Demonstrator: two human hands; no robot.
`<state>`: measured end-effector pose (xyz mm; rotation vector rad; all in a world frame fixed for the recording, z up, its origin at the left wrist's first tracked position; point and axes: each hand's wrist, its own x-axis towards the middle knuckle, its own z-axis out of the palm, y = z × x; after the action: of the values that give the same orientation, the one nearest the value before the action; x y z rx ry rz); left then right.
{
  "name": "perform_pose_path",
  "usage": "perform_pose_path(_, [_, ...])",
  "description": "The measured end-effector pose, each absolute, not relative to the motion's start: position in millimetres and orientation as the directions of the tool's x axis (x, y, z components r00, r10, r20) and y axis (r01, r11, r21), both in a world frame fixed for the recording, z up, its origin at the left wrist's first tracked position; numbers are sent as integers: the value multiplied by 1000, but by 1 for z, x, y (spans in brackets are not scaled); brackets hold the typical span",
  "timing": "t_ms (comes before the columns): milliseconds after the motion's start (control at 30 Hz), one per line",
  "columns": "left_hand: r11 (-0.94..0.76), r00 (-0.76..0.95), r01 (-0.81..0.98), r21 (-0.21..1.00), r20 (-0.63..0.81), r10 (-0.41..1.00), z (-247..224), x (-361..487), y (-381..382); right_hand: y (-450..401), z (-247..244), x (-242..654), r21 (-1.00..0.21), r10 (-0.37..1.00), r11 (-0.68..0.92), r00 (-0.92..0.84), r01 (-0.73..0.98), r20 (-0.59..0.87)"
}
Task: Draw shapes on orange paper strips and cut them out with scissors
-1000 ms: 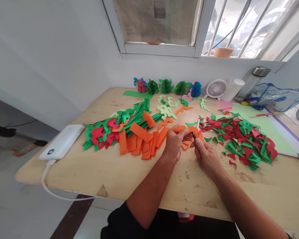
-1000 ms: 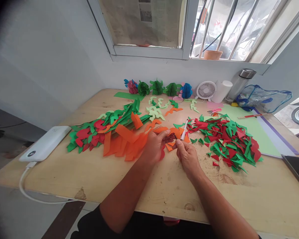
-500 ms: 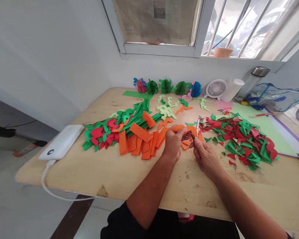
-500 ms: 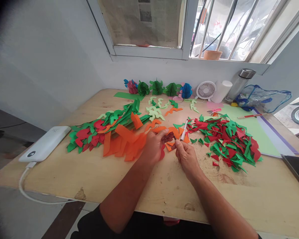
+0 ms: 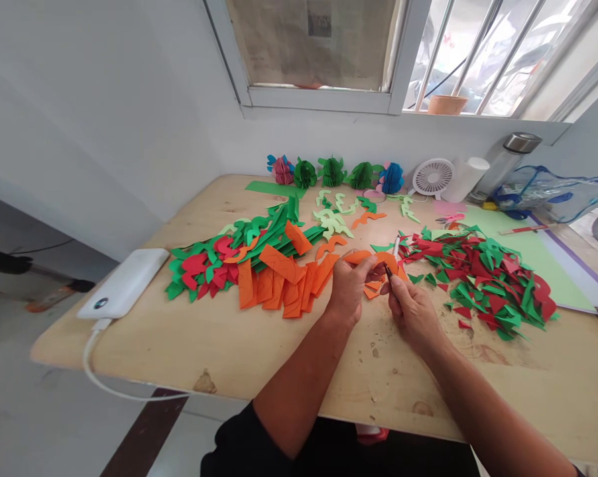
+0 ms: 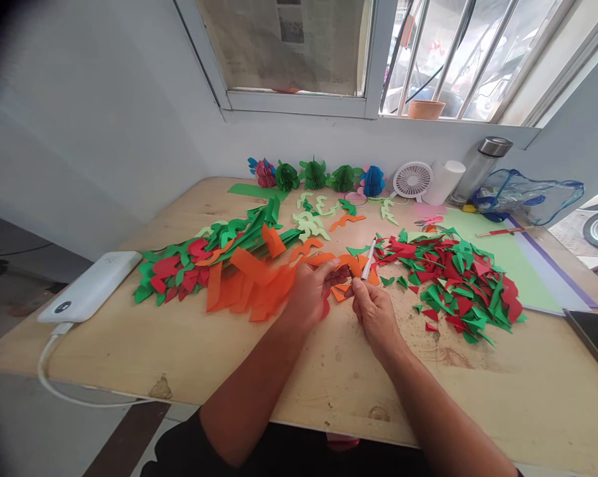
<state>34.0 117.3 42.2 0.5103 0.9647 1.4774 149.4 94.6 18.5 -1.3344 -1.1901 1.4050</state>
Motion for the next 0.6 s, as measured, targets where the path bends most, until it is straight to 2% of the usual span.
perform_pose_path(600, [92, -151, -582, 808, -219, 964, 38, 37, 117, 94, 19, 149, -989, 987, -145, -60, 41, -148])
